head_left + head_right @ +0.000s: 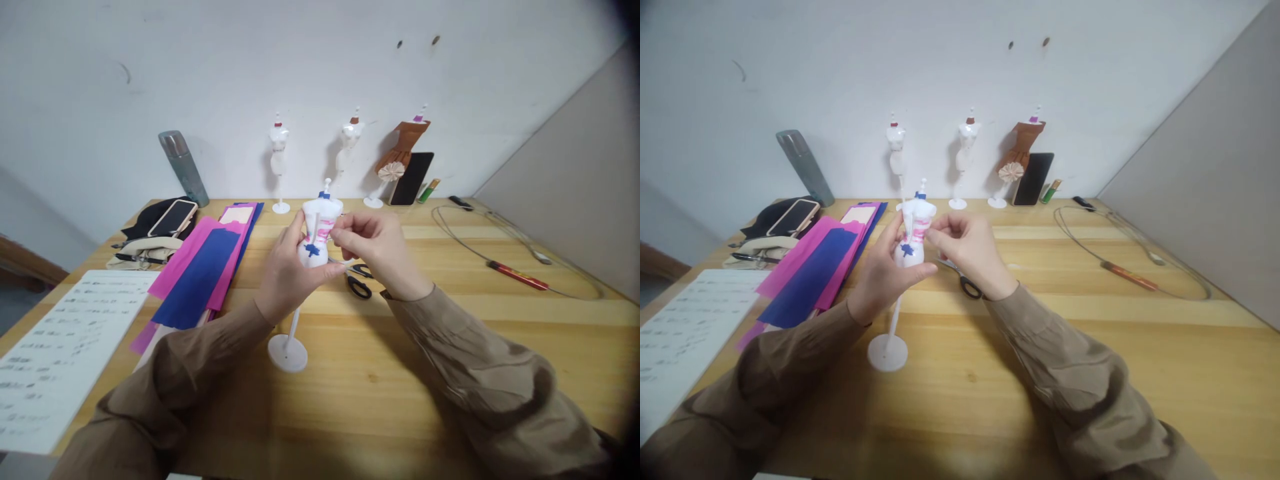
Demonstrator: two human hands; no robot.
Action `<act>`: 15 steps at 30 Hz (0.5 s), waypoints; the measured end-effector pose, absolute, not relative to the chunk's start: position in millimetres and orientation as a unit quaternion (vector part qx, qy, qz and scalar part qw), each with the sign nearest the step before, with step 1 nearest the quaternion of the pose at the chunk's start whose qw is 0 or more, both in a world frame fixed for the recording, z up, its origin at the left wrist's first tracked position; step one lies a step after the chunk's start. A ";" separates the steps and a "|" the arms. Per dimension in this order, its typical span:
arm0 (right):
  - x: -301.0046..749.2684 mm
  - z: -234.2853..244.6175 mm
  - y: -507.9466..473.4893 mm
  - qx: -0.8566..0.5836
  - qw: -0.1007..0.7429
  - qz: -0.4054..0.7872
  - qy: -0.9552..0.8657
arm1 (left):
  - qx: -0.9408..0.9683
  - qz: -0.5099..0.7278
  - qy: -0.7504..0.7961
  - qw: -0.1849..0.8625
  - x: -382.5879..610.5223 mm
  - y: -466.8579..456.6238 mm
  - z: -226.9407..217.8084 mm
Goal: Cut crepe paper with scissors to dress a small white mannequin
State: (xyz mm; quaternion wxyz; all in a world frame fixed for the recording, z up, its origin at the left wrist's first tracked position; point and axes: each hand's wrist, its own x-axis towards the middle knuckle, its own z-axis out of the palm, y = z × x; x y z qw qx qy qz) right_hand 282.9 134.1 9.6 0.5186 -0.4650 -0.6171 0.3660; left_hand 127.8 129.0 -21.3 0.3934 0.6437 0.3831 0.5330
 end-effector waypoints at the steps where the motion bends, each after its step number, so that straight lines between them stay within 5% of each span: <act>1: 281.8 9.8 133.2 -0.466 0.515 0.359 -0.623 | 0.649 0.537 0.394 0.366 127.7 128.0 -19.1; 12: 281.4 10.3 131.0 -0.475 0.447 0.374 -0.659 | 0.671 0.536 0.424 0.288 127.8 129.7 -16.2; 15: 279.6 7.1 132.2 -0.474 0.449 0.337 -0.678 | 0.628 0.536 0.441 0.351 127.1 135.1 -21.4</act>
